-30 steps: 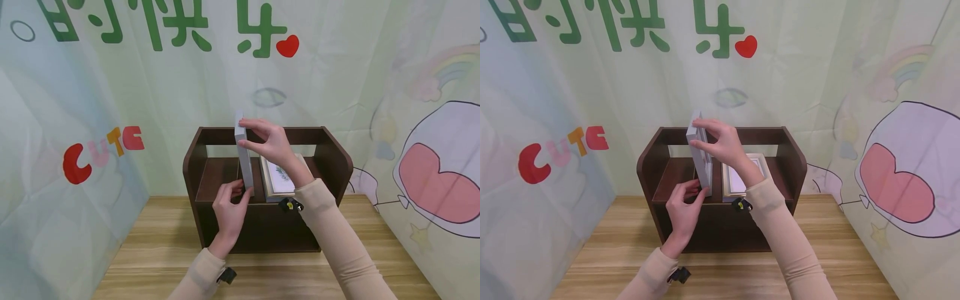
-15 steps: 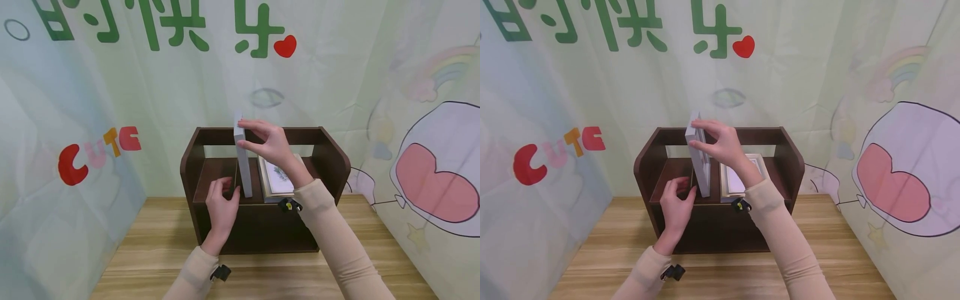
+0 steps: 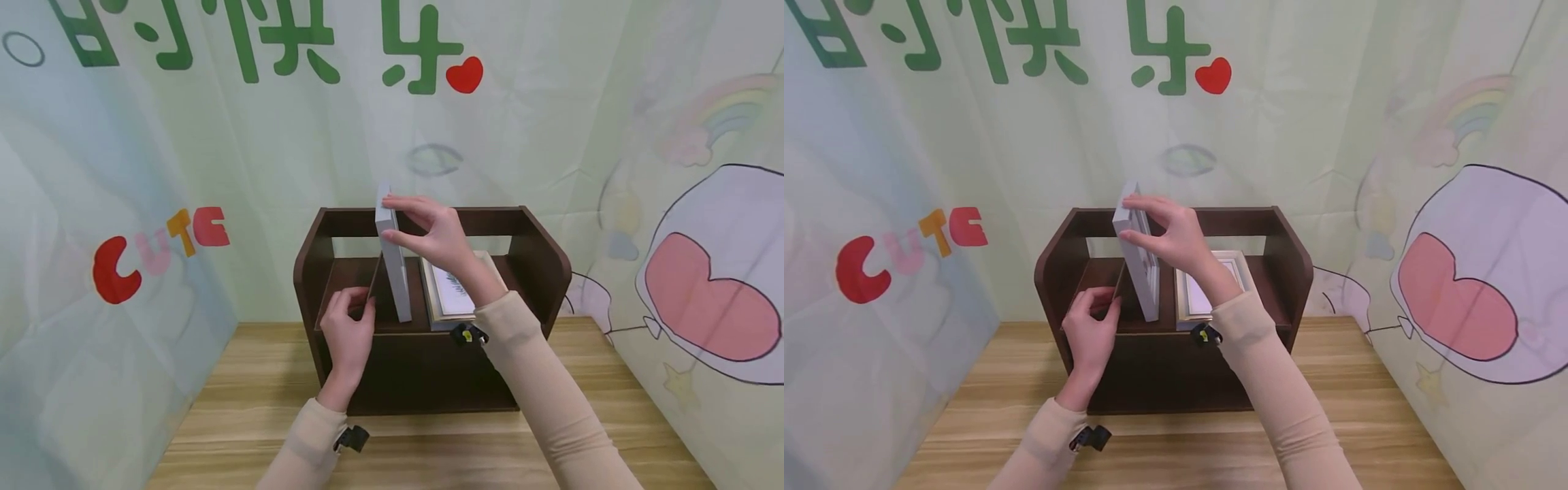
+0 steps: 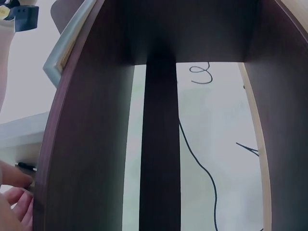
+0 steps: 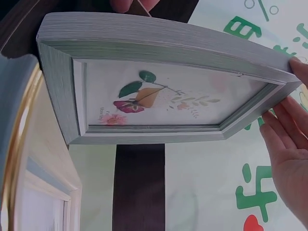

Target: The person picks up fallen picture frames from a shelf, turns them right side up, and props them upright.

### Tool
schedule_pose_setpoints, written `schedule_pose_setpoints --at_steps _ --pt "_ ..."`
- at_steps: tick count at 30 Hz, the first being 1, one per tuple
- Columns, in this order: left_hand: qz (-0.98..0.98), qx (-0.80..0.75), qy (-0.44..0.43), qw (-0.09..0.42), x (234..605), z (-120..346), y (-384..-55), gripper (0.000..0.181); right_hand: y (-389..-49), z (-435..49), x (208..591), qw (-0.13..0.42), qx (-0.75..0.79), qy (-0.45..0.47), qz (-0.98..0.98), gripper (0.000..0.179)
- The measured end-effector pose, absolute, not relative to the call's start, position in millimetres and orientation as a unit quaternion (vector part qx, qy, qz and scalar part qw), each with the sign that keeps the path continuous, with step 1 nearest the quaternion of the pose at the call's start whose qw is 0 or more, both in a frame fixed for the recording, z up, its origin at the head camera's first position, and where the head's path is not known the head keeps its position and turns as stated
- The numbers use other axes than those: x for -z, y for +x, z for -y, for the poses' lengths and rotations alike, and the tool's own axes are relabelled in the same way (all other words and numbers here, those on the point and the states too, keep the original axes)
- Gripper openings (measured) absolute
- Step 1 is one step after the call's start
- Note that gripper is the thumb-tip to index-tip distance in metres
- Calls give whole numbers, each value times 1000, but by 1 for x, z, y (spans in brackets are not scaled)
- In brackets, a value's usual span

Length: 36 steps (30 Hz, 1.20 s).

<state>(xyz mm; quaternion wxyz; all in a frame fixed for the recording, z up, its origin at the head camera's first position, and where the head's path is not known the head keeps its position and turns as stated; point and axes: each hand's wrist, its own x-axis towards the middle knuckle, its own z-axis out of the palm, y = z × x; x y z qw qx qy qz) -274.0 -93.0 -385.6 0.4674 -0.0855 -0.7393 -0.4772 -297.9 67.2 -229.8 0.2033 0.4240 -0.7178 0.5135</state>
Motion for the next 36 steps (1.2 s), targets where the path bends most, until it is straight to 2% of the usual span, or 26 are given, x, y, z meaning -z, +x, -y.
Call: schedule_pose_setpoints --at_steps 25,36 --pt "728 473 -39 495 389 106 -278 6 -296 -48 228 255 -412 474 735 44" --pt "720 486 -24 496 390 106 -277 9 -305 -41 233 256 -393 476 744 48"
